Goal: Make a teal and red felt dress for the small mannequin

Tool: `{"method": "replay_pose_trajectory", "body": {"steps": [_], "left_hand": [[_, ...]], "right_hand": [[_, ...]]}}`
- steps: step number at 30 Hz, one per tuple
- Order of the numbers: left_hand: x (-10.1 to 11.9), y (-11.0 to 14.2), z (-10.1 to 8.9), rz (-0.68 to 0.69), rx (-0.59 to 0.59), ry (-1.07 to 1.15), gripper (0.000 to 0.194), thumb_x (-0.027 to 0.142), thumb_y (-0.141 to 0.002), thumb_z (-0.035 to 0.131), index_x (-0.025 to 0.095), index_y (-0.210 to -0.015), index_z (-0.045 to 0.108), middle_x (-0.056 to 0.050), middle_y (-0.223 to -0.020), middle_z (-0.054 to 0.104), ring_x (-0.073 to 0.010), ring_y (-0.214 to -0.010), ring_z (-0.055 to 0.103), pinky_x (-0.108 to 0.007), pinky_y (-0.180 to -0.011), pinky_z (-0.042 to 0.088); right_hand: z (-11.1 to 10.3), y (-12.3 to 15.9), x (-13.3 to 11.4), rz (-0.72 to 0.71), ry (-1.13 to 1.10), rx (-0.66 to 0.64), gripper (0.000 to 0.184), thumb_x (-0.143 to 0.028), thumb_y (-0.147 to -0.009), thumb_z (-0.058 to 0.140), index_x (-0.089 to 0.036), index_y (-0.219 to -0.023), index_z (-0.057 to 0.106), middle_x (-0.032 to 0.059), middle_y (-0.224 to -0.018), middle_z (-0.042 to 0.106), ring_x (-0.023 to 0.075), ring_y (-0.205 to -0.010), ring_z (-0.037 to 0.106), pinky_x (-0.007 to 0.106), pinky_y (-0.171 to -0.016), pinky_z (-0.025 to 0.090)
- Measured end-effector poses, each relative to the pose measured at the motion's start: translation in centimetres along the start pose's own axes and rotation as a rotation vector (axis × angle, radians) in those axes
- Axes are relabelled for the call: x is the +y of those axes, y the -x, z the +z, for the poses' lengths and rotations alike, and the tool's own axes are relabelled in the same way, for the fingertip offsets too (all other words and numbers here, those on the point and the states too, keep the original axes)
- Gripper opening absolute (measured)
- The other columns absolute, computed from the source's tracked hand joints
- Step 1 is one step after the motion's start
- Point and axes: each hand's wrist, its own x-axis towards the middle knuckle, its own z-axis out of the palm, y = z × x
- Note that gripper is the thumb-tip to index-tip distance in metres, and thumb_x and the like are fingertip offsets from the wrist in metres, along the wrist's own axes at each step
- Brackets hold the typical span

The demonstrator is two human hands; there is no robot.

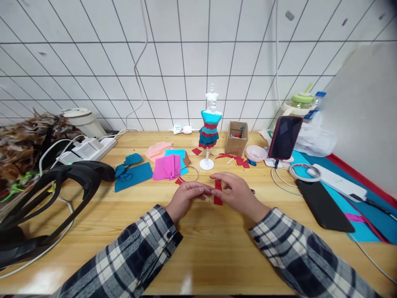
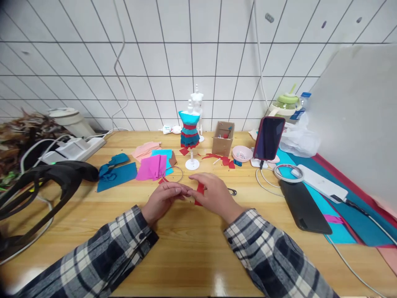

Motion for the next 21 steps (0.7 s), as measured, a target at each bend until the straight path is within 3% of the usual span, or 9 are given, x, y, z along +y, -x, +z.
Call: {"method": "replay_pose_trajectory", "body": {"steps": [8, 18, 21], "left_hand": [[-0.1, 0.1, 0.0, 0.009, 0.0, 0.061, 0.017, 0.022, -0.079, 0.066, 0.012, -0.086, 0.077, -0.011, -0.095, 0.075, -0.0197, -0.086, 0.068, -0.025, -0.069, 0.05], [0.1, 0.2, 0.2, 0.002, -0.036, 0.032, 0.015, 0.023, -0.078, 0.068, 0.013, -0.081, 0.078, -0.011, -0.093, 0.075, -0.0201, -0.085, 0.068, -0.026, -0.071, 0.05], [0.1, 0.1, 0.1, -0.002, -0.034, 0.03, 0.014, 0.024, -0.076, 0.069, 0.014, -0.081, 0.078, -0.01, -0.092, 0.076, -0.0203, -0.084, 0.068, -0.026, -0.071, 0.05]], "right_hand": [[1.1, 0.8, -0.1, -0.089, 0.01, 0.118, 0.022, -0.029, -0.087, 0.063, -0.021, -0.106, 0.068, 0.0064, -0.107, 0.072, 0.0186, -0.099, 0.066, 0.034, -0.087, 0.053], [1.4, 0.7, 0.1, 0.038, -0.258, 0.134, 0.013, -0.02, -0.08, 0.068, -0.023, -0.091, 0.075, 0.007, -0.104, 0.072, 0.0179, -0.097, 0.066, 0.031, -0.082, 0.055], [1.5, 0.7, 0.1, 0.104, -0.351, 0.128, 0.01, -0.023, -0.078, 0.07, -0.023, -0.085, 0.075, 0.0078, -0.102, 0.072, 0.0184, -0.095, 0.066, 0.028, -0.073, 0.055]]}}
